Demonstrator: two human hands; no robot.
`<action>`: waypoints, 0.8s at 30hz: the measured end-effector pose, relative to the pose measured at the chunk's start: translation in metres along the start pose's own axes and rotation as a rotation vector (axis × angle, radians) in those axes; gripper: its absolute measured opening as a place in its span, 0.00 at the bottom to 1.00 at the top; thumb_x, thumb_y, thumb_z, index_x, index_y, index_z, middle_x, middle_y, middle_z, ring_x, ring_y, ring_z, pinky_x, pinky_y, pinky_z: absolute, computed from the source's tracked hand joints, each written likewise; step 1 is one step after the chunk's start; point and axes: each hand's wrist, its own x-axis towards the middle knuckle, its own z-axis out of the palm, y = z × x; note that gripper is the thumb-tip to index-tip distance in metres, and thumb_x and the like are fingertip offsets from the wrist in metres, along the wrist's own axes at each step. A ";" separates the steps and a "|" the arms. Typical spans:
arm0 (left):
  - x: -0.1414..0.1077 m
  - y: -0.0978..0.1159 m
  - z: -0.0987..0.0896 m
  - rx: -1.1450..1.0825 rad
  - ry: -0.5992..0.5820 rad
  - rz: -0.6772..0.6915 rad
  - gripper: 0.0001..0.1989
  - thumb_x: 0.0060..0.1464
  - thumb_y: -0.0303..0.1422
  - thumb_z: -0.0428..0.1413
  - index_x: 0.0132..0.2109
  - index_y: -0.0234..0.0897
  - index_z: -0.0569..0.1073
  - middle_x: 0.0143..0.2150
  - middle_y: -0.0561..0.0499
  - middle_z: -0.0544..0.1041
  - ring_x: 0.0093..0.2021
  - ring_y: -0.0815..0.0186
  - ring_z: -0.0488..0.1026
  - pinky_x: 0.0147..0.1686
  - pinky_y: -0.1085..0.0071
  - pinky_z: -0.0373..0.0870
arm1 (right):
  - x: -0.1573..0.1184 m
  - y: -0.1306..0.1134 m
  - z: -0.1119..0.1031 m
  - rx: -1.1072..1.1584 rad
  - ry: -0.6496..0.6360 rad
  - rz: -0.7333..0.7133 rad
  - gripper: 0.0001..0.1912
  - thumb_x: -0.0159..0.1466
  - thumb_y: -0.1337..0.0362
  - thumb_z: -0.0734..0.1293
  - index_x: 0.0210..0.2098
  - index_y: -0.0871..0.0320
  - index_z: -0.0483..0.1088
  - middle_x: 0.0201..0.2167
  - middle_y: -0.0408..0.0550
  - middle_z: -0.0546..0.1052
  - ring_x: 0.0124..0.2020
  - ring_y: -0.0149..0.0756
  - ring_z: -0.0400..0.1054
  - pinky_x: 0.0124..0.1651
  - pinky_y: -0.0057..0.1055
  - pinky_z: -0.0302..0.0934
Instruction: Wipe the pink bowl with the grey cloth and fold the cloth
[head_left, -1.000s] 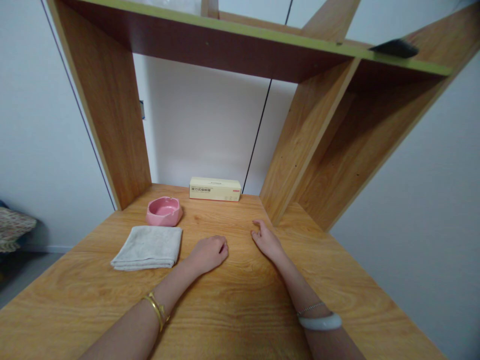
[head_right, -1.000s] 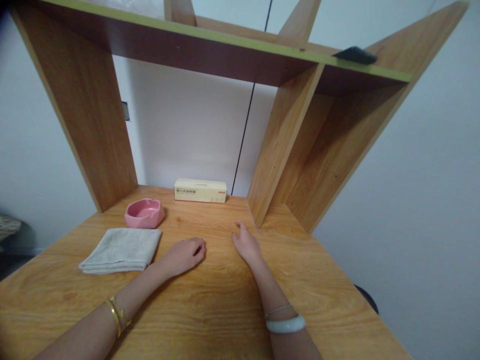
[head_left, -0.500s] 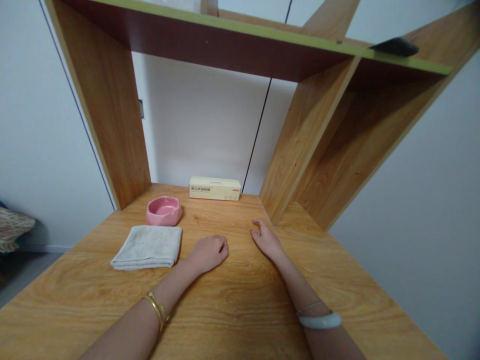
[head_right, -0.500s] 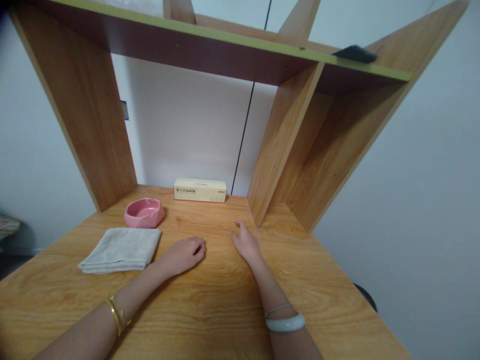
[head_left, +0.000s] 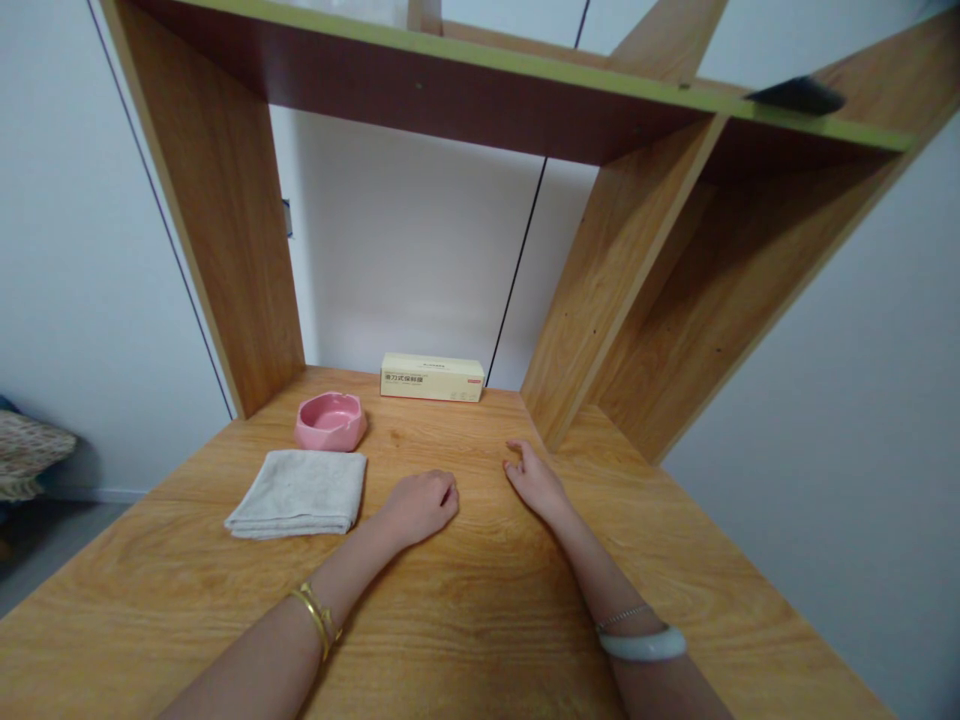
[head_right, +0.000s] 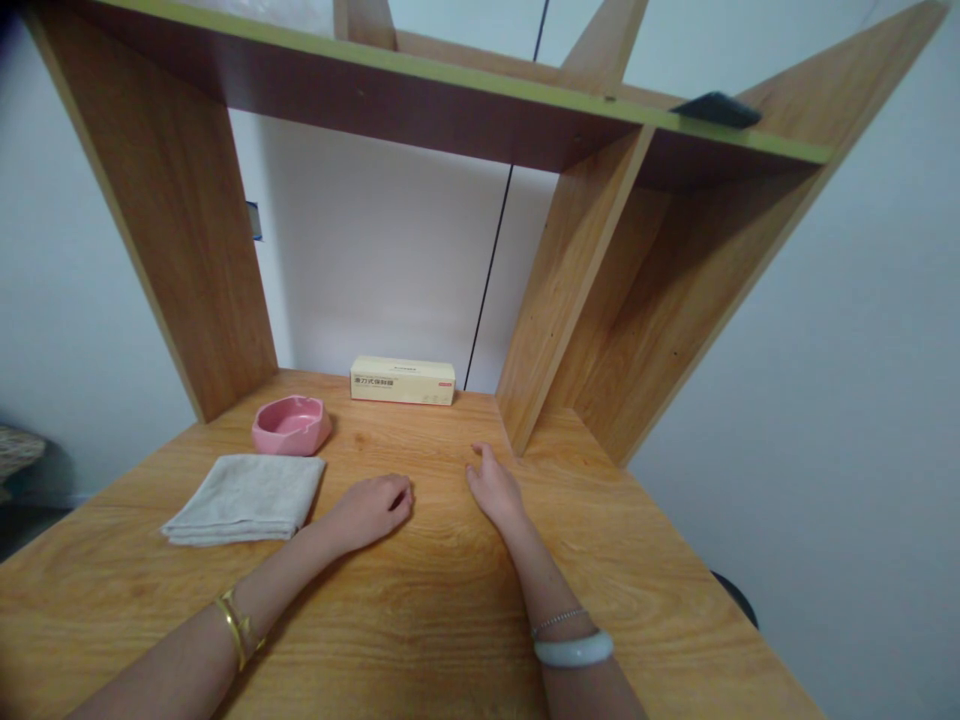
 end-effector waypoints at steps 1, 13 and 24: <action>0.000 0.000 0.000 0.000 -0.001 -0.004 0.13 0.54 0.33 0.41 0.35 0.37 0.69 0.37 0.46 0.75 0.36 0.63 0.71 0.34 0.70 0.63 | 0.000 -0.001 0.000 -0.002 -0.001 0.004 0.18 0.60 0.64 0.56 0.49 0.60 0.60 0.25 0.45 0.71 0.27 0.34 0.66 0.27 0.27 0.49; -0.001 0.000 0.000 0.013 0.019 0.016 0.13 0.54 0.33 0.40 0.33 0.37 0.69 0.36 0.46 0.75 0.34 0.61 0.72 0.32 0.69 0.63 | 0.001 0.001 0.001 -0.006 -0.012 -0.003 0.19 0.60 0.64 0.56 0.50 0.60 0.59 0.25 0.45 0.70 0.27 0.34 0.65 0.27 0.28 0.49; 0.000 0.000 0.000 0.021 0.005 0.004 0.14 0.54 0.33 0.40 0.35 0.36 0.69 0.36 0.45 0.75 0.35 0.61 0.72 0.33 0.69 0.64 | 0.001 0.001 0.000 -0.014 -0.025 0.004 0.18 0.60 0.64 0.56 0.50 0.61 0.60 0.25 0.45 0.71 0.26 0.33 0.65 0.27 0.27 0.49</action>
